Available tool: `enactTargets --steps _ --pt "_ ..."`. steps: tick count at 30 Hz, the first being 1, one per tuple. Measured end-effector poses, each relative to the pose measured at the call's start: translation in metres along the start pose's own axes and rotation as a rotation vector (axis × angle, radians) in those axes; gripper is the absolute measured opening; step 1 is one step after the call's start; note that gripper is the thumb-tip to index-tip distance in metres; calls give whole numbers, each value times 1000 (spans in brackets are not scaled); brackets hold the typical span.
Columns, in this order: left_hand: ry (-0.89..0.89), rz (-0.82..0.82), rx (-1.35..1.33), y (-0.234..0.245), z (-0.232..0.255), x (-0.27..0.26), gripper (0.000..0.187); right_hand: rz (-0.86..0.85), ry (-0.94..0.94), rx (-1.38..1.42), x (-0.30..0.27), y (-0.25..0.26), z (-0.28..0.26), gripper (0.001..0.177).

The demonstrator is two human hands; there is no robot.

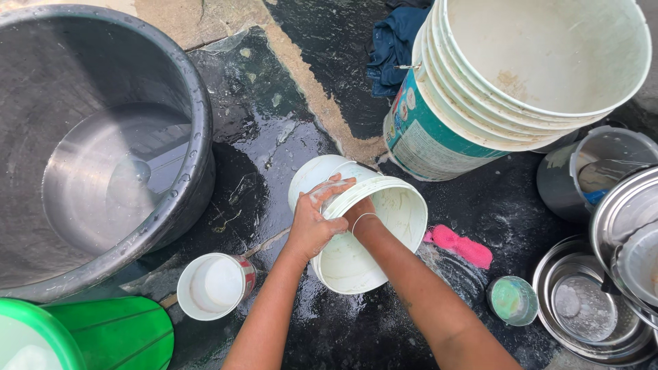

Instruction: The person washes plastic containers by hand, rubbing them with soapy water, scrubbing the interiors, and rinsing them with water from a green bucket.

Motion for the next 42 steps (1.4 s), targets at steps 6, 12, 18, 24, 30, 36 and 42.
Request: enactTargets --steps 6,12,18,24,30,36,42 --pt "11 -26 34 -4 3 -4 68 -53 -170 32 -35 32 -16 80" --pt "47 -66 122 -8 3 -11 65 -30 -242 517 -30 -8 -67 79" --pt "-8 8 -91 4 -3 -15 65 224 -287 1507 -20 -32 -53 72" --pt "-28 -16 -78 -3 -2 -10 63 417 -1262 1851 -60 -34 10 51" --pt "-22 -49 -23 -2 -2 -6 62 343 -1244 1910 -5 -87 25 47" --pt "8 -94 7 -10 3 -1 61 525 -67 668 -20 -8 -57 69" --pt "35 -59 -74 -1 -5 -6 64 -57 -319 474 -35 31 4 60"
Point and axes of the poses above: each hand's wrist, its own x-axis towards the middle knuckle, its own y-axis out of the back of the hand, z = x × y, the point moved 8 cm from there along x, towards the middle knuckle, and after that the axes turned 14 degrees about z, right-handed, at the moved point
